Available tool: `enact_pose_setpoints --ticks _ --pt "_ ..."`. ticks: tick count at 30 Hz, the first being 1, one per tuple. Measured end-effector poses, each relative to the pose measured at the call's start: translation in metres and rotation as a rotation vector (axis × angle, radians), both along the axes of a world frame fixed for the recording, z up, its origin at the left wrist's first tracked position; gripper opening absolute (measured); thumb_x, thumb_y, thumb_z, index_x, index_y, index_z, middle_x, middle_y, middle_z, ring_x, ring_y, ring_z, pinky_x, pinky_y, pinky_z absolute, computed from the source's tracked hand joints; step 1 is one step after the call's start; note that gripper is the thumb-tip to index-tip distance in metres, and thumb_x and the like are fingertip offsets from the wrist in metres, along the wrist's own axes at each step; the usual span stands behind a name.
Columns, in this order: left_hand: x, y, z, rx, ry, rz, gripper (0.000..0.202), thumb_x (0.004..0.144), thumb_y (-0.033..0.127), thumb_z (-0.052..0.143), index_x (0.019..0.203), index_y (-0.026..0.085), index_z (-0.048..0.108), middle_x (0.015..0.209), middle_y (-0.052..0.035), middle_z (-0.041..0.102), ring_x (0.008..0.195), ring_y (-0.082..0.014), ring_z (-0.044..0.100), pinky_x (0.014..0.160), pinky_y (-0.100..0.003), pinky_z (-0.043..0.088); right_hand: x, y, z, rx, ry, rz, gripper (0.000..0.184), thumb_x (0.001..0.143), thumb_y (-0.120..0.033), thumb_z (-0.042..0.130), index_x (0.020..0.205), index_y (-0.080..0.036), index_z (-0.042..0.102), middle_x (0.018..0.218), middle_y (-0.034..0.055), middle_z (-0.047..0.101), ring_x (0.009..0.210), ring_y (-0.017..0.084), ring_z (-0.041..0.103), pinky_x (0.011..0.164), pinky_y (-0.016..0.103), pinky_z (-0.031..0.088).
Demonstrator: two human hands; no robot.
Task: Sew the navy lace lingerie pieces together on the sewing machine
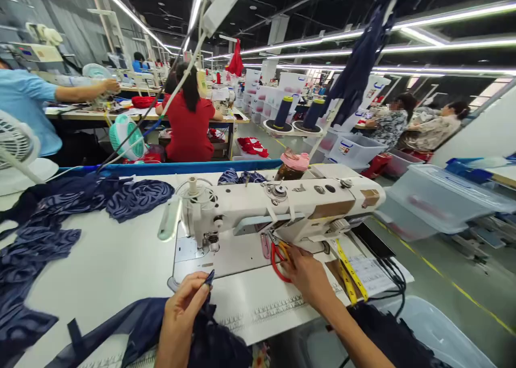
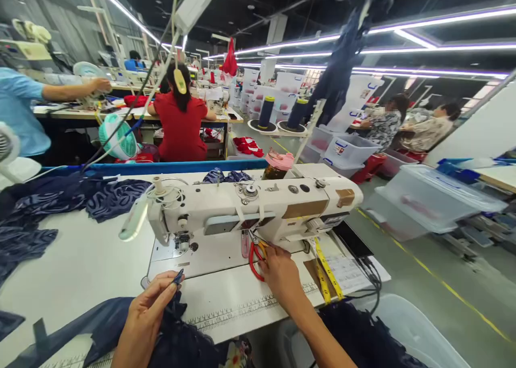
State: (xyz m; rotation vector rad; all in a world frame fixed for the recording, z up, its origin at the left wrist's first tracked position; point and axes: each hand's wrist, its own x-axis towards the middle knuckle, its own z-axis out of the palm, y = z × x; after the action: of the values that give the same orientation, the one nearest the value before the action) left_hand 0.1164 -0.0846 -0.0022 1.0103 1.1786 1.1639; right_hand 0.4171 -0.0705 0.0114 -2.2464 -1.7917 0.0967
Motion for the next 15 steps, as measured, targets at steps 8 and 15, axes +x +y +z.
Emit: enact_pose_setpoints --ticks 8,15 --pt "-0.003 0.002 0.003 0.039 -0.042 -0.002 0.035 0.078 0.051 0.071 0.078 0.016 0.070 0.104 -0.0100 0.063 0.106 -0.0258 0.057 0.090 -0.026 0.048 0.020 -0.038 0.004 -0.051 0.754 0.094 0.040 0.074 -0.050 0.065 0.097 -0.018 0.065 0.087 0.0060 0.066 0.077 0.023 0.062 0.069 0.032 0.049" --pt "-0.001 -0.001 0.006 0.018 -0.115 -0.092 0.031 0.081 0.047 0.069 0.079 0.016 0.070 0.111 -0.0104 0.065 0.107 -0.0273 0.060 0.090 -0.029 0.049 -0.068 -0.050 0.039 -0.233 0.559 0.354 0.023 0.068 -0.024 0.073 0.078 -0.021 0.052 0.085 -0.0008 0.053 0.075 0.015 0.050 0.068 0.026 0.040"
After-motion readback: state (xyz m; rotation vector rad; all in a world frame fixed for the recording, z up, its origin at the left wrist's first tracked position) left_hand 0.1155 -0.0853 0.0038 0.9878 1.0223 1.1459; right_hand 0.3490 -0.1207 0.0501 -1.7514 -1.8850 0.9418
